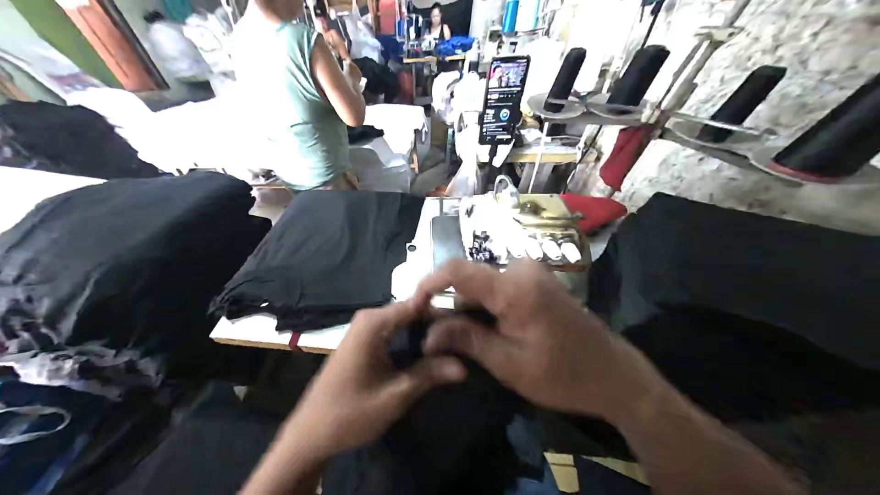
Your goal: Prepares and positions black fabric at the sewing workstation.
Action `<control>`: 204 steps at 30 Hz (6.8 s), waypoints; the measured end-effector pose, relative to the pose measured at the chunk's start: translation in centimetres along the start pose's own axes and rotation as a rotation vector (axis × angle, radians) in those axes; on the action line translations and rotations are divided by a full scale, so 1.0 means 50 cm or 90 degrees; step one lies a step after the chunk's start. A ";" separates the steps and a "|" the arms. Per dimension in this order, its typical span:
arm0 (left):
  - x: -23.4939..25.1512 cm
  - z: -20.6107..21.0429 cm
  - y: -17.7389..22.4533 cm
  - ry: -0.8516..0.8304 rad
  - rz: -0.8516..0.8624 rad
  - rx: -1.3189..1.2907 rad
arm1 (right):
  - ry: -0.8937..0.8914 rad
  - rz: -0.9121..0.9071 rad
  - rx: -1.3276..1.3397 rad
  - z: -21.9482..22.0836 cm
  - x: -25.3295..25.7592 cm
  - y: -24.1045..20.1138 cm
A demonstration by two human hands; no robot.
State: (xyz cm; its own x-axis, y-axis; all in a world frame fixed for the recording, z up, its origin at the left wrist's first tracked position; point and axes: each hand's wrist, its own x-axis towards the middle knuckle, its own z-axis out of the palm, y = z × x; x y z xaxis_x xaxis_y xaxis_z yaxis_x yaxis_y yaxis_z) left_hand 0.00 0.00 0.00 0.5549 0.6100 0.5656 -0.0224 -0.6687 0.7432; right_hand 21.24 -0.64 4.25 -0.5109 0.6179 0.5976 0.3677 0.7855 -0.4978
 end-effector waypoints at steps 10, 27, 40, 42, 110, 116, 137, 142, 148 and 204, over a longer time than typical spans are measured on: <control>-0.035 -0.061 -0.129 0.184 -0.060 0.239 | -0.129 0.249 0.436 -0.001 -0.181 0.220; -0.118 -0.147 -0.131 0.315 -0.134 0.182 | 0.494 0.245 0.244 0.130 -0.175 0.175; -0.111 -0.136 -0.188 0.371 -0.125 0.194 | 0.644 0.386 0.358 0.170 -0.163 0.245; -0.113 -0.137 -0.187 0.379 -0.112 0.207 | 0.627 0.396 0.327 0.169 -0.159 0.245; 0.066 0.265 -0.453 0.211 -0.169 0.439 | 0.370 0.504 0.281 0.169 -0.290 0.418; 0.074 0.273 -0.456 0.195 -0.161 0.441 | 0.413 0.497 0.299 0.178 -0.295 0.416; -0.176 -0.051 -0.281 0.306 -0.536 0.090 | -0.198 0.547 0.363 0.090 -0.457 0.228; -0.209 -0.043 -0.263 0.298 -0.427 0.169 | -0.232 0.584 0.230 -0.050 -0.463 0.177; -0.273 0.012 -0.338 0.114 -0.593 0.229 | -0.295 0.884 -0.200 0.073 -0.458 0.219; -0.205 0.049 -0.308 0.279 -0.509 0.205 | 0.289 0.610 0.092 0.178 -0.391 0.242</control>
State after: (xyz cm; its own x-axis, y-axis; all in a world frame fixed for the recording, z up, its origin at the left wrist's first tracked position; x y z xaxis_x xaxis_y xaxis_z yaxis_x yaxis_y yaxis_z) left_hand -3.30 3.03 -18.12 -0.0546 0.9963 0.0665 0.4926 -0.0311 0.8697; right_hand 28.77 -3.51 -19.06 0.2898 0.9536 0.0816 0.3511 -0.0267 -0.9359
